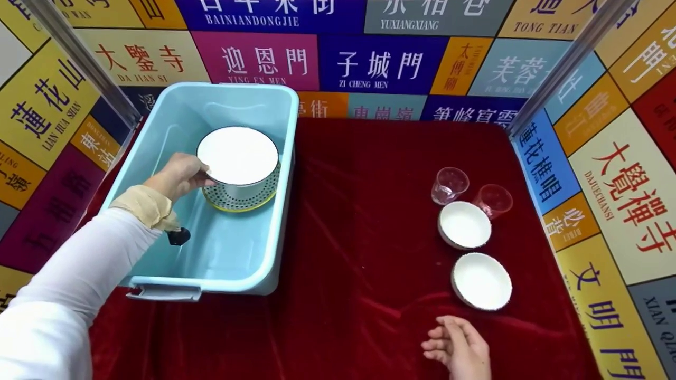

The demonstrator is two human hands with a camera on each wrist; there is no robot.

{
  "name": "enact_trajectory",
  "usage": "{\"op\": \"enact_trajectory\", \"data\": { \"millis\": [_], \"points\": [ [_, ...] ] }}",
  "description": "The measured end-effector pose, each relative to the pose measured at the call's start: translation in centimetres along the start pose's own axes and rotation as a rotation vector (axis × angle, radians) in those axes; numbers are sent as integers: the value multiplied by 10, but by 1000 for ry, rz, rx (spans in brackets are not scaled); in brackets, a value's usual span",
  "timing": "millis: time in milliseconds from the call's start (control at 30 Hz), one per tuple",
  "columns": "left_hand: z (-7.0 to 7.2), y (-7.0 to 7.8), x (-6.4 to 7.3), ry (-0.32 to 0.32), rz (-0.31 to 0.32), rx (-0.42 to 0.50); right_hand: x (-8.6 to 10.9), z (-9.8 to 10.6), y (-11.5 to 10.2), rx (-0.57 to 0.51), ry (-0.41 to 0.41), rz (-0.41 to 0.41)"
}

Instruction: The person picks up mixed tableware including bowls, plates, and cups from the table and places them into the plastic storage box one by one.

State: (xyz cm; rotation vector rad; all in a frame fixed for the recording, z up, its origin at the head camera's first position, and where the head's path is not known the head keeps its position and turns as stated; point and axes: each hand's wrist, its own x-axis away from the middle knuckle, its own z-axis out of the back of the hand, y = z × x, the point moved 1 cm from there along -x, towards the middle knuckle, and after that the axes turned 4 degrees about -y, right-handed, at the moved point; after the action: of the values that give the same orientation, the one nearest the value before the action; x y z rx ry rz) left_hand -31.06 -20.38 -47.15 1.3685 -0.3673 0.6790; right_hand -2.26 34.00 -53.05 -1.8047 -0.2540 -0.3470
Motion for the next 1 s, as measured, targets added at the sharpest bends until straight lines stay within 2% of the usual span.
{"op": "enact_trajectory", "data": {
  "millis": [267, 533, 700, 1000],
  "points": [
    [4, -7, -6, 7, 1, -61, -5, 4, 2, -38, -10, 6],
    [4, -8, -9, 7, -2, -119, -9, 13, 4, -127, -44, 57],
    [4, -10, -9, 5, 3, -128, -11, 16, 6, -133, -13, 75],
    [4, -14, -14, -11, 6, -143, -11, 22, 10, -113, 32, 46]
  ]
}}
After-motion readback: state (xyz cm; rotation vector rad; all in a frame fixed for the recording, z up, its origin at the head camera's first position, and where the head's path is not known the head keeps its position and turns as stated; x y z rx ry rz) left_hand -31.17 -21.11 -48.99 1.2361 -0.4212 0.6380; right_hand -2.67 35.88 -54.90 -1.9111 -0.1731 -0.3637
